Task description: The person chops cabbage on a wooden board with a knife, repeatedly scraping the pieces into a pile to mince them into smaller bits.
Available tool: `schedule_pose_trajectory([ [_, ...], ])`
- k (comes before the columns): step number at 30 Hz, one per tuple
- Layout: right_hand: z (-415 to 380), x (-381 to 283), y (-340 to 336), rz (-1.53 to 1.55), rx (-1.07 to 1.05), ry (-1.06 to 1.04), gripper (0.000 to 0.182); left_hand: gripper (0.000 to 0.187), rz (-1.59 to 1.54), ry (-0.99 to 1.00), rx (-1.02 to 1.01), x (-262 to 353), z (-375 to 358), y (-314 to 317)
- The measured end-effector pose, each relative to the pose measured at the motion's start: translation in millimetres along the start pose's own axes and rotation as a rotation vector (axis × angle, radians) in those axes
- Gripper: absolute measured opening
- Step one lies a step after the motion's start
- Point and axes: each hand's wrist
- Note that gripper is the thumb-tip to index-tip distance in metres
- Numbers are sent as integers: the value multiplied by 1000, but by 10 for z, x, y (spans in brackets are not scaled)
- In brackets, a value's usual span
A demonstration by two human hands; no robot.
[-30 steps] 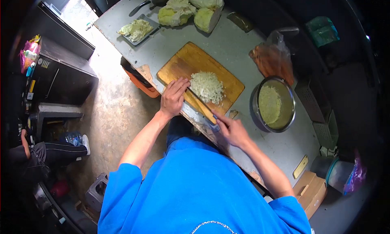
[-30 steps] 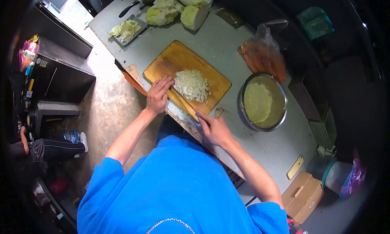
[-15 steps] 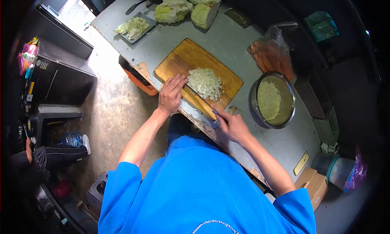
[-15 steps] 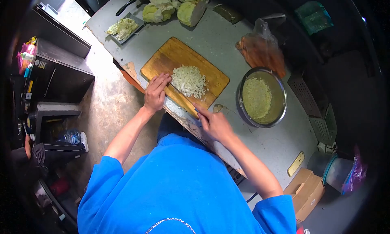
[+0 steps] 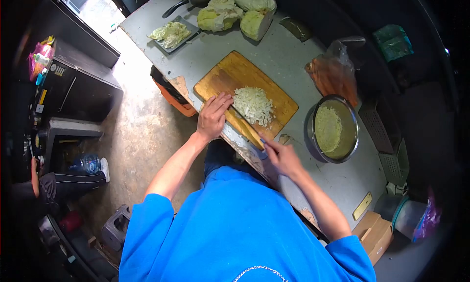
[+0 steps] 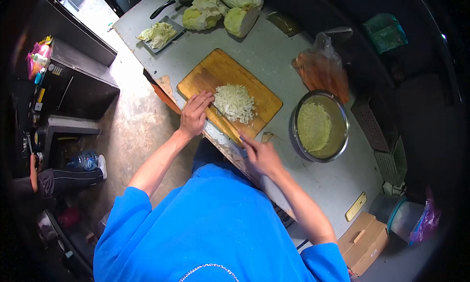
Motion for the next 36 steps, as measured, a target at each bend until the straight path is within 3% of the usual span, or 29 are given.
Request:
schedule_pose_trajectory([
  [3,60,-621,-560,-29,-151,181,47,50,-7,-2,-40,23,-38,1],
  [5,74,-389,-340,-21,-114,137,45,51,-25,-35,-13,16,-22,16],
  [7,-25,123,169,2,107,-72,43,51,-23,-9,-7,5,-27,11],
  [9,-27,131,167,22,67,-8,42,51,-11,12,0,-2,-5,14],
  [11,18,35,-15,20,79,-106,43,51,-26,-28,-21,17,-18,0],
  [12,40,-375,-364,15,-95,127,43,51,-29,-29,-35,27,-56,-4],
  [15,54,-416,-362,8,-83,124,42,51,-8,-8,-44,14,-3,-1],
  [17,-27,33,55,31,1,101,42,52,-11,12,-31,8,-18,-6],
  [22,54,-341,-394,-4,-103,150,42,52,-20,-19,-45,30,-55,-5],
  [29,-29,37,-114,69,-70,152,47,52,-11,16,-31,8,-34,24],
  [31,-77,-48,-140,68,-22,43,51,53,-10,-4,-39,22,-25,19],
  [33,-155,-168,-296,20,-95,282,49,53,-15,-14,-50,22,-40,-3],
  [34,-190,-145,-295,-9,-4,160,45,53,-23,-19,-40,20,-38,-1],
  [36,-210,-356,-403,-26,1,127,46,53,-42,-26,-27,3,-24,15],
])
Point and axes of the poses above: each hand's wrist, its own z-axis towards the middle knuckle, its own y-axis out of the palm, x = y × z, and after that the axes turned 2 degrees about z, right-handed
